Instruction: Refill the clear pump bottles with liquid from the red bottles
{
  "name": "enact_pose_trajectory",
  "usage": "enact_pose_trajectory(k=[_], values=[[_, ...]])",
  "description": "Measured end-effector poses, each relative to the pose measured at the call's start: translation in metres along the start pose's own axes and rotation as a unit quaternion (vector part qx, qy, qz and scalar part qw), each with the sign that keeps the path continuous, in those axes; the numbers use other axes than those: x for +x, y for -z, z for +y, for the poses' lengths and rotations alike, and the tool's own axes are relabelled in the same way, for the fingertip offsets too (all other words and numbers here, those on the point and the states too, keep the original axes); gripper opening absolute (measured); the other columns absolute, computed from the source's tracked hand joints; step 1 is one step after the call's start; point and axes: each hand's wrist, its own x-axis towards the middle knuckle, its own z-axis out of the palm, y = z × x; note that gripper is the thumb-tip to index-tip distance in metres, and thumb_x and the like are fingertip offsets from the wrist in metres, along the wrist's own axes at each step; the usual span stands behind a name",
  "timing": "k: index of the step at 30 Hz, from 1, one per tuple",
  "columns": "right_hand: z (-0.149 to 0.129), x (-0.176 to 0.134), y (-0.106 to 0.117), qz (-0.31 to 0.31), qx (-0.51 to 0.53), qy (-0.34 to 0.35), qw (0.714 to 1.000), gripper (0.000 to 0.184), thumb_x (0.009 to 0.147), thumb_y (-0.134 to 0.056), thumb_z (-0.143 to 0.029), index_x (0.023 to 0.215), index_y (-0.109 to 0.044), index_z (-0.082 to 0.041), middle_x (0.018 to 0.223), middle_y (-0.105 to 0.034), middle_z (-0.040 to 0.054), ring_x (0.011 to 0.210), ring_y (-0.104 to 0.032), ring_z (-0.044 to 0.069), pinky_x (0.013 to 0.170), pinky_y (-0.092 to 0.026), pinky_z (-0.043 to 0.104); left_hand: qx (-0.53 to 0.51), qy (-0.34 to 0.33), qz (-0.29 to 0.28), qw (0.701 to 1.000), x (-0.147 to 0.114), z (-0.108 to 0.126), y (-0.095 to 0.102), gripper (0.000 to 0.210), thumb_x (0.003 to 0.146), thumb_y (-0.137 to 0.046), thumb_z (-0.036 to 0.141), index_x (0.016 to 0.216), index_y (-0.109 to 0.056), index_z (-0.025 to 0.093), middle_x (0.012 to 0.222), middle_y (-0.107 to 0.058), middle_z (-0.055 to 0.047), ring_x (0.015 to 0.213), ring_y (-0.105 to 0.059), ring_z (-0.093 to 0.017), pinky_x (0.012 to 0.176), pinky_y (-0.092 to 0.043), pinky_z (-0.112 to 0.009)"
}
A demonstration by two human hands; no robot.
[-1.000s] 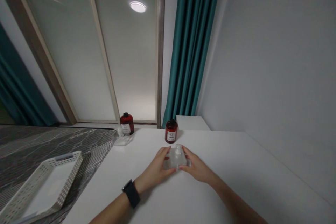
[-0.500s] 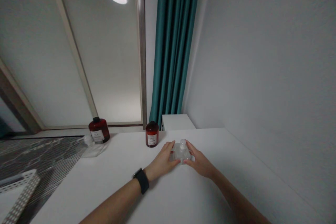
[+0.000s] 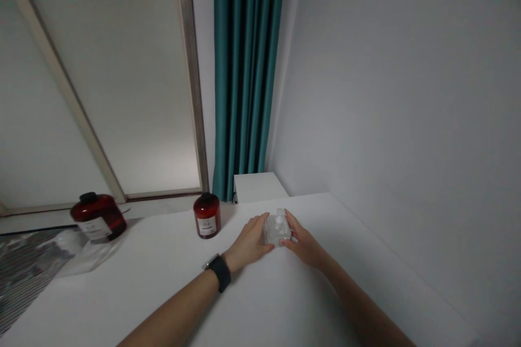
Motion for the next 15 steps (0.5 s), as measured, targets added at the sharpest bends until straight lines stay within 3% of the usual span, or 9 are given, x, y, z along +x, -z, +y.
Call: enact_pose_trajectory(k=[4,7,11,15], values=[[0.009,-0.002,0.005,0.039,-0.035,0.021,0.998,0.091,0.083,-0.065,-0.023,0.158,-0.013,-0.025,0.153,-0.046,0.0153,0.137,-0.05,0.026,0.114,-0.038,0.051,0.04,0.007,-0.014,0.999,0.012,-0.002,-0.005,0.078,0.076,-0.074,0.022,0.145,-0.037,0.019,0.139,-0.055,-0.015,0.126,-0.053,-0.034,0.106,-0.043,-0.049],[0.019,-0.005,0.016,0.107,-0.08,0.021,0.991,0.088,0.087,-0.061,-0.031,0.158,-0.008,-0.023,0.144,-0.054,0.0167,0.133,-0.053,0.026,0.114,-0.037,0.053,0.069,0.02,-0.022,0.997,0.024,0.0,-0.007,0.077,0.079,-0.073,0.026,0.145,-0.035,0.017,0.136,-0.057,-0.017,0.123,-0.055,-0.034,0.104,-0.045,-0.047],[0.031,-0.006,0.029,0.202,-0.122,-0.018,0.972,0.08,0.091,-0.054,-0.036,0.157,-0.01,-0.022,0.129,-0.062,0.0155,0.12,-0.063,0.026,0.107,-0.045,0.051,0.091,0.025,-0.027,0.995,0.045,-0.003,-0.015,0.077,0.08,-0.072,0.028,0.145,-0.034,0.014,0.133,-0.059,-0.018,0.122,-0.057,-0.034,0.104,-0.045,-0.046],[0.04,-0.005,0.032,0.246,-0.144,-0.041,0.958,0.077,0.089,-0.052,-0.035,0.155,-0.016,-0.02,0.118,-0.065,0.0133,0.111,-0.066,0.026,0.101,-0.05,0.05,0.096,0.024,-0.022,0.995,0.069,-0.012,-0.027,0.079,0.08,-0.072,0.029,0.146,-0.032,0.011,0.134,-0.058,-0.02,0.124,-0.056,-0.034,0.106,-0.043,-0.045]])
